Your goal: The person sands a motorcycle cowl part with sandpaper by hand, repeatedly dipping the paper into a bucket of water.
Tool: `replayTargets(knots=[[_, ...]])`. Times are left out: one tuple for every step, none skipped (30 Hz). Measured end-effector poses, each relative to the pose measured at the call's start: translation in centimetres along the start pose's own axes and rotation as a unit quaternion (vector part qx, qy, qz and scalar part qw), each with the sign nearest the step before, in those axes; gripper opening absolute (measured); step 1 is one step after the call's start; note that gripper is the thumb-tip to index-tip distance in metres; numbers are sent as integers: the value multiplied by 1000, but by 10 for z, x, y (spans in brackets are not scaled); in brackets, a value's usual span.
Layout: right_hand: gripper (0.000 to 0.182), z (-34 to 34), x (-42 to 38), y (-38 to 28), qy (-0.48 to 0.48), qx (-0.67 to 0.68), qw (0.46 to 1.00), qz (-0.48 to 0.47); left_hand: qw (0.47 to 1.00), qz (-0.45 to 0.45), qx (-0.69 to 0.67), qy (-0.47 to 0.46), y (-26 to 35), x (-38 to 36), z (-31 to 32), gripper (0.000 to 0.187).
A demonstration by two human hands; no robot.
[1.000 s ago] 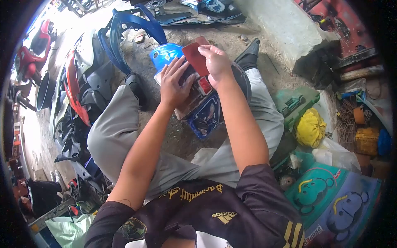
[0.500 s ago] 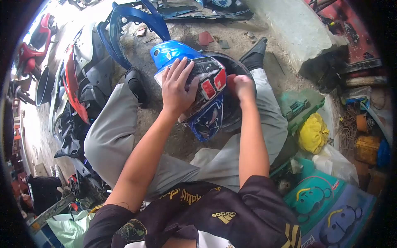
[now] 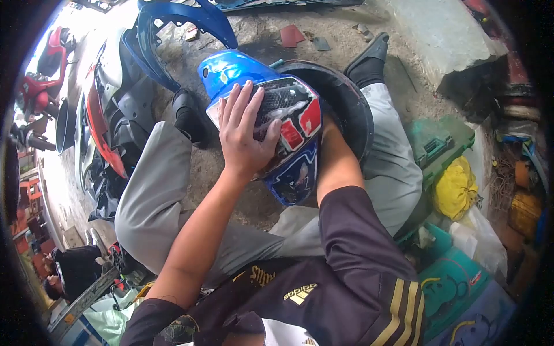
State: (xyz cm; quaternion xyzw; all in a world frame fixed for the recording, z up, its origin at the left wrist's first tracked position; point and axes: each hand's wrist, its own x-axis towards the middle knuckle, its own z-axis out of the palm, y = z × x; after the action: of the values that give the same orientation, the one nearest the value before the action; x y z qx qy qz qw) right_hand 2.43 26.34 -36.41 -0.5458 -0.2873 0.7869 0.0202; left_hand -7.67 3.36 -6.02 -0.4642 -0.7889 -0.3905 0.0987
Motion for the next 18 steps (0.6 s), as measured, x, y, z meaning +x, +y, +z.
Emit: replayTargets(knots=[[30, 3, 0, 1, -18, 26, 1000, 4, 1000, 0, -2, 1, 0, 1, 1, 64], [30, 6, 0, 1, -39, 48, 998, 8, 1000, -1, -3, 2, -1, 1, 0, 64], [31, 9, -4, -2, -59, 69, 996, 13, 1000, -1, -2, 3, -2, 2, 0, 64], [31, 11, -9, -6, -85, 85, 993, 17, 1000, -1, -2, 3, -2, 2, 0, 63], [31, 12, -16, -12, -114, 95, 989, 20, 1000, -1, -4, 2, 0, 1, 0, 63], [32, 14, -27, -21, -144, 106, 984, 21, 1000, -1, -3, 2, 1, 1, 0, 63], [32, 16, -40, -31, -177, 111, 978, 24, 1000, 0, -2, 3, 1, 1, -1, 62], [32, 20, -63, -47, -209, 111, 971, 20, 1000, 1, -2, 5, 2, 2, -2, 61], [33, 20, -77, -56, -236, 109, 966, 20, 1000, -1, -2, 5, 2, 2, -2, 61], [33, 18, -93, -69, -268, 102, 958, 14, 1000, -2, -2, 5, 3, 1, -3, 62], [34, 17, -103, -78, -294, 101, 950, -5, 1000, -3, -3, 5, 3, 1, -3, 62], [34, 11, -108, -87, -321, 99, 942, -26, 1000, -1, -4, 7, 3, 1, -2, 62], [39, 10, -108, -96, -366, 95, 923, -67, 1000, 2, 1, 12, 3, 1, -2, 60], [39, 6, -109, -109, -342, 111, 932, -52, 1000, 9, -3, 21, 0, 0, 1, 59], [39, 15, -135, -123, -331, 166, 926, -69, 999, 15, -6, 29, -3, -2, 4, 58], [38, 30, -173, -142, -320, 222, 917, -85, 999, 21, -9, 37, -3, -4, 5, 57], [39, 38, -203, -158, -272, 156, 943, -111, 999, 20, -3, 44, 0, -4, 2, 54], [40, 45, -232, -172, -222, 90, 961, -137, 999, 22, -4, 48, 1, -4, 1, 54]])
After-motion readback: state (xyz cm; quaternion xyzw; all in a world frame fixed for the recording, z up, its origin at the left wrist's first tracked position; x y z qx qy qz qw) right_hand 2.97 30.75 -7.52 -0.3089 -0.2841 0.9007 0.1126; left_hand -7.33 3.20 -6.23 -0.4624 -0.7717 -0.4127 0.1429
